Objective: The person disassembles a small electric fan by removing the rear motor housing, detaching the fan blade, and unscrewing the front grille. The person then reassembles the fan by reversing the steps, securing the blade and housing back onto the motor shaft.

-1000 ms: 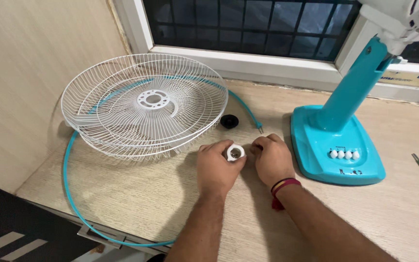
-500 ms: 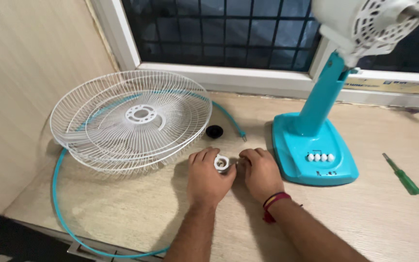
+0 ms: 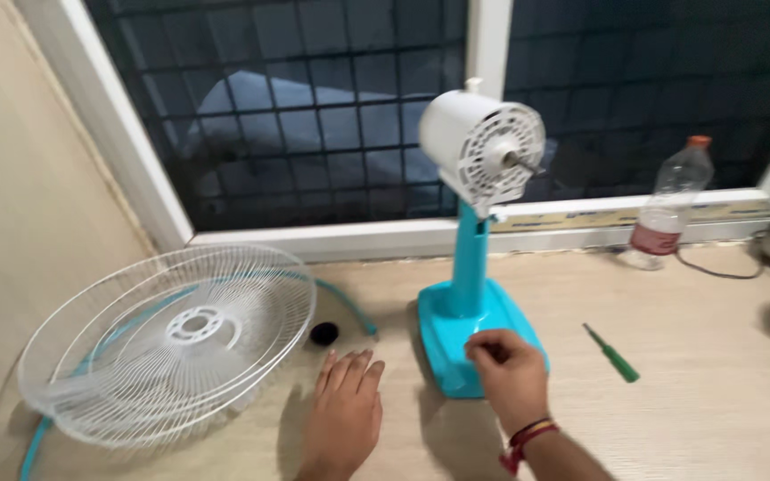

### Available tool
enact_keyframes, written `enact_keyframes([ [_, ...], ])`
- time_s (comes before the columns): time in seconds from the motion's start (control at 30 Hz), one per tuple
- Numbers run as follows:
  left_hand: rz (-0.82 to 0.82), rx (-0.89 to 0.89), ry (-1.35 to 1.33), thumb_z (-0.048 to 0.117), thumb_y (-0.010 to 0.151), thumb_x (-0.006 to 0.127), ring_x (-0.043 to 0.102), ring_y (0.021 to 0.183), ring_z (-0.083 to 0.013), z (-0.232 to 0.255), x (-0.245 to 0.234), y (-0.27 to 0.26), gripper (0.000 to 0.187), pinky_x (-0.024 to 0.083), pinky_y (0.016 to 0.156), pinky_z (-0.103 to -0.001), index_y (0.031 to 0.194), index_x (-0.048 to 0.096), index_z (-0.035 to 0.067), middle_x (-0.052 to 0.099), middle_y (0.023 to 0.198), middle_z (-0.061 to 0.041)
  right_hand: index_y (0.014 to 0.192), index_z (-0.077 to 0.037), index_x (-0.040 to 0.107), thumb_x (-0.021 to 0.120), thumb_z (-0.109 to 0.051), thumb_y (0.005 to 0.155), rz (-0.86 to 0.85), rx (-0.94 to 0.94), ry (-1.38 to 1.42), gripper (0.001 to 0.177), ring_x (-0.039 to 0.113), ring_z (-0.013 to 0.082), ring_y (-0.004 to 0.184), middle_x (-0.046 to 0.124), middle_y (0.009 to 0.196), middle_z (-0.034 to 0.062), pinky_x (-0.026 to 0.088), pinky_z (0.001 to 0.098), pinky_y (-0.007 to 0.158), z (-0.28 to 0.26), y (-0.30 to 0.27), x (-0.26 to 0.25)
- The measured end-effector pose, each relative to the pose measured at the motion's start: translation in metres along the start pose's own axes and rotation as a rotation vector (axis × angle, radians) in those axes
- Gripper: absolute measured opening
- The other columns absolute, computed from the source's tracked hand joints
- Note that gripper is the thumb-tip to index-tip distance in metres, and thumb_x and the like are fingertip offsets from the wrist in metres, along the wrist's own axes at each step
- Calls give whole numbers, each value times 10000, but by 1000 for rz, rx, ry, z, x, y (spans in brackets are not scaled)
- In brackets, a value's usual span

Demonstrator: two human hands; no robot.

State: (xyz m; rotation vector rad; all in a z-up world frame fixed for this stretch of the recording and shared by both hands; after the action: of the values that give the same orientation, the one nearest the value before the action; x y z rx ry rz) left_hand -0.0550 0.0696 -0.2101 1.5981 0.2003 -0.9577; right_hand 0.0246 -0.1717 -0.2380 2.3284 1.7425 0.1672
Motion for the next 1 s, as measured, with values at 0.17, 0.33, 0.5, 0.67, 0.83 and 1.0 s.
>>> enact_keyframes([
  [0.17, 84, 2, -59, 173, 818, 686, 549, 1236, -352, 22, -13, 75, 465, 328, 1155, -551, 1256, 622, 31, 624, 1296, -171, 956, 62, 727, 727, 16, 845, 35, -13, 293, 120, 732, 193, 792, 760, 885, 126, 604, 309, 755, -39, 55, -64],
  [0.33, 335, 75, -153, 260, 782, 796, 464, 1380, -401, 57, -52, 178, 855, 330, 1172, -551, 1499, 413, -3, 485, 1501, -223, 982, 65, 724, 733, -13, 879, 1, -145, 284, 130, 727, 181, 818, 748, 897, 99, 607, 301, 787, -112, 88, -96],
  [0.5, 436, 171, -296, 331, 733, 885, 404, 1452, -427, 89, -87, 254, 970, 323, 1193, -545, 1531, 404, 62, 409, 1581, -241, 983, 67, 740, 750, -41, 879, -48, -185, 231, 150, 733, 167, 808, 756, 887, 101, 623, 301, 784, -166, 103, -102],
  [0.67, 288, 301, -247, 337, 729, 887, 411, 1455, -426, 119, -80, 281, 349, 276, 1178, -653, 979, 737, 144, 509, 1520, -187, 992, 51, 764, 755, -48, 877, -28, -158, 205, 153, 753, 161, 801, 778, 890, 108, 615, 284, 769, -183, 110, -99],
  [0.83, 263, 264, -381, 285, 802, 847, 445, 1453, -442, 107, -74, 282, 208, 267, 1172, -687, 790, 752, 100, 570, 1478, -212, 988, 66, 766, 768, -34, 868, -68, -145, 182, 156, 754, 155, 818, 778, 898, 121, 605, 271, 757, -187, 121, -87],
  [1.0, 271, 249, -343, 238, 876, 759, 461, 1494, -394, 99, -71, 278, 349, 333, 1234, -601, 1175, 692, 72, 561, 1530, -191, 1137, 27, 694, 730, 12, 845, -210, -98, 288, 295, 731, 159, 780, 735, 892, 104, 644, 304, 742, -185, 126, -57],
])
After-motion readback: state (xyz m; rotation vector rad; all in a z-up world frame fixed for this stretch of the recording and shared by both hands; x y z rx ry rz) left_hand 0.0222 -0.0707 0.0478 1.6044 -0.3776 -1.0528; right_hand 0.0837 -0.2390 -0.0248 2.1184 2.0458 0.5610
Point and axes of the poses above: each hand's wrist, its own y-axis towards the middle knuckle, its own x-axis out of the palm, z = x × y, the point moved 6 cm from there along y, towards the middle knuckle
